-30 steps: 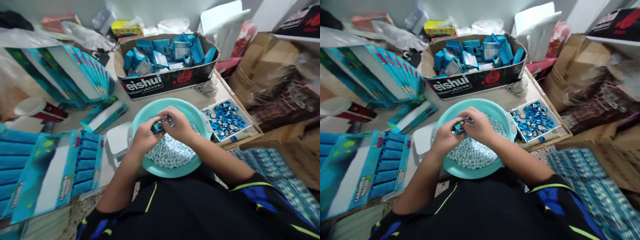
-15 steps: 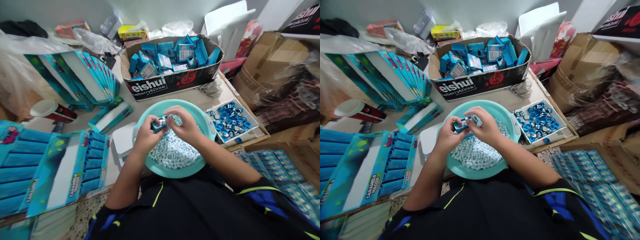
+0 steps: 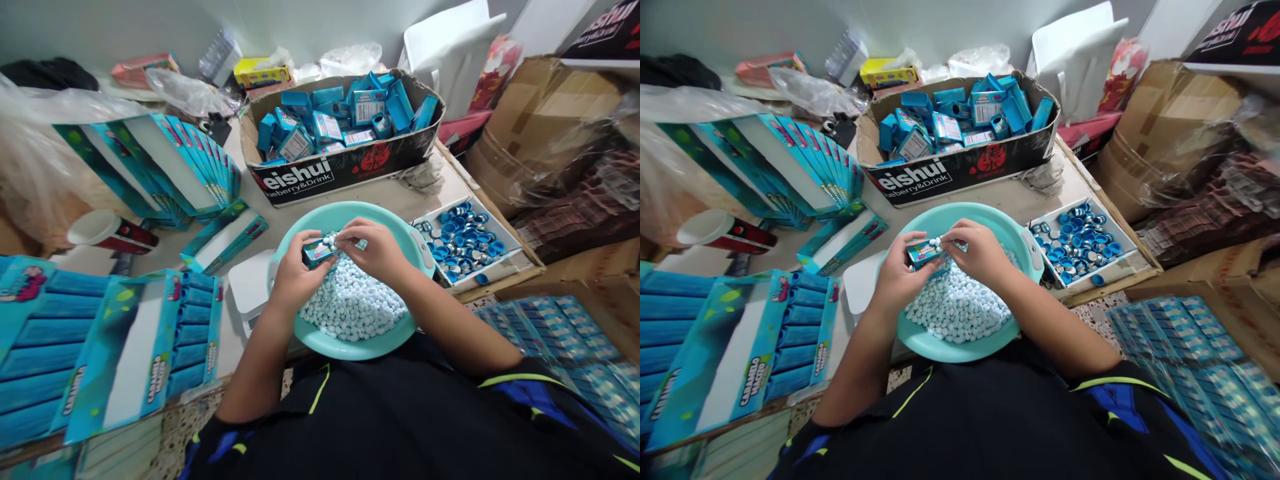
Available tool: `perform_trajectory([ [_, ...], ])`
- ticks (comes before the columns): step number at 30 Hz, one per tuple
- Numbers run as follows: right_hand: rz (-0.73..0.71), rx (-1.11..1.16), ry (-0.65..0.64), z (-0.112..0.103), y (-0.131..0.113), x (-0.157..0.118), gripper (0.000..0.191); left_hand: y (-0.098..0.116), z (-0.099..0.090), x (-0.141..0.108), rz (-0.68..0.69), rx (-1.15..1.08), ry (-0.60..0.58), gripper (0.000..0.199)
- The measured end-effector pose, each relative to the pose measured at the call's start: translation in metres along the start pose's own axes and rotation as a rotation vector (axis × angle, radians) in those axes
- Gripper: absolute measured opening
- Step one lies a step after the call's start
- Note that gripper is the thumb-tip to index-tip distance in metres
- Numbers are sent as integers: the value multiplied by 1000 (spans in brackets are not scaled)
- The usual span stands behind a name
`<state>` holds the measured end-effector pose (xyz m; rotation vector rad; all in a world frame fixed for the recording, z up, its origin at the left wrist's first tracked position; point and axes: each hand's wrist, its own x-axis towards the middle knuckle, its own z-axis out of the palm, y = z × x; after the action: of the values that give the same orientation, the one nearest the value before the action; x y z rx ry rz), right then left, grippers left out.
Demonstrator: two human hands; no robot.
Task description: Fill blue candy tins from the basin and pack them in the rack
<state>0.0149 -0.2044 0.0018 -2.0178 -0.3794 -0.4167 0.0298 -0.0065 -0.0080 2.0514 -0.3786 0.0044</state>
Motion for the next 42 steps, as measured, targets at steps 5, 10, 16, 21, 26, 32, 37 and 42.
perform_trajectory([
  [5,57,20,20,0,0,0,7,4,0,0,68,29,-45,35],
  [10,-29,-14,27,1,4,-1,18,7,0,2,156,6,-73,34],
  [16,-52,38,33,0,3,-1,20,2,2,0,144,10,-53,48],
  [21,11,2,12,2,4,-1,12,5,0,-2,117,43,-69,35],
  [26,95,3,-43,-2,4,-1,14,3,1,-3,123,11,-39,51],
  [32,14,-46,-189,-6,-1,-1,23,-3,3,-6,121,34,-30,77],
  [37,140,159,-114,-4,-3,-1,30,-4,4,-5,89,-163,45,86],
  [42,371,-130,-177,-5,2,-1,41,-3,4,-2,73,-243,144,82],
])
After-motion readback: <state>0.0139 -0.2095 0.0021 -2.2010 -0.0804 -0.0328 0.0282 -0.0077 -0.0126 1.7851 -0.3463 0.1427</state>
